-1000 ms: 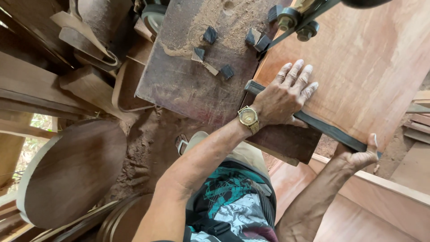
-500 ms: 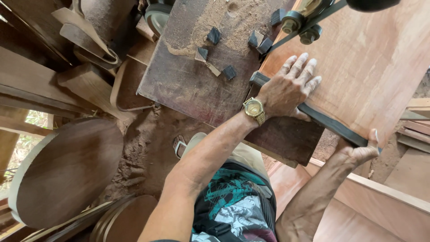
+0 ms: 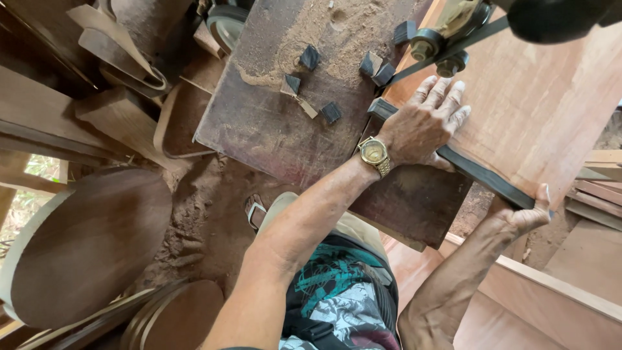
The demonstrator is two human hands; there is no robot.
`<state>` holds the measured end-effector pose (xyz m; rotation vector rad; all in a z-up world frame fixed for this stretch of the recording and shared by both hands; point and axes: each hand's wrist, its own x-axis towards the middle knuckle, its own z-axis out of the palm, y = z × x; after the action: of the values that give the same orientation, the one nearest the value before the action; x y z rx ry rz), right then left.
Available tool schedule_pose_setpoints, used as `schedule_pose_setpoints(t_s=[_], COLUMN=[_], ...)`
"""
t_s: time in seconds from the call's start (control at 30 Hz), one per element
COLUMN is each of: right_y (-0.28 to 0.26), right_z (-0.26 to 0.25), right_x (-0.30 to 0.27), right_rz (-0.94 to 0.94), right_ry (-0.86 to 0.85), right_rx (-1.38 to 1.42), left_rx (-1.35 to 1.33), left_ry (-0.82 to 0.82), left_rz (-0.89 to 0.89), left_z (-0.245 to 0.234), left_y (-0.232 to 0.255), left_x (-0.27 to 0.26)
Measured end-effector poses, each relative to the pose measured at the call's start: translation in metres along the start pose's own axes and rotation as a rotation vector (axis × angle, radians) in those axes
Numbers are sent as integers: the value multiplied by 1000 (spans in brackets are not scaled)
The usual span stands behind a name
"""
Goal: Use a band saw to trim and cut the edges of wooden panels.
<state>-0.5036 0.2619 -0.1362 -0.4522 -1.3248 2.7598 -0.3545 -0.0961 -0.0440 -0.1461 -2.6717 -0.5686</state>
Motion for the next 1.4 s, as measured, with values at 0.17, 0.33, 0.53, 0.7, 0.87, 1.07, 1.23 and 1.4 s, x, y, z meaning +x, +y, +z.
schedule_pose_setpoints(t_s=[0.17, 0.33, 0.53, 0.7, 0.87, 1.07, 1.23, 1.4], right_y=[0, 1, 1, 1, 1, 1, 3, 1], right_z=[20, -18, 0, 0, -11, -26, 5, 10], right_x=[-14, 20, 15, 18, 32, 48, 18, 16], right_rz=[-15, -23, 32, 54, 91, 100, 23, 19], right_ry=[185, 47, 29, 71, 51, -16, 133, 138], right_rx=[-1, 15, 72, 90, 78, 76, 78, -2], left_rx=[-3, -4, -4, -10, -7, 7, 9, 10], left_ry=[1, 7, 24, 19, 34, 50, 34, 52], left_rz=[2, -1, 0, -1, 0, 2, 13, 17], left_z=[5, 8, 7, 9, 8, 11, 15, 15], left_y=[0, -3, -3, -4, -6, -7, -9, -9], left_x=[3, 6, 7, 8, 9, 12, 15, 15])
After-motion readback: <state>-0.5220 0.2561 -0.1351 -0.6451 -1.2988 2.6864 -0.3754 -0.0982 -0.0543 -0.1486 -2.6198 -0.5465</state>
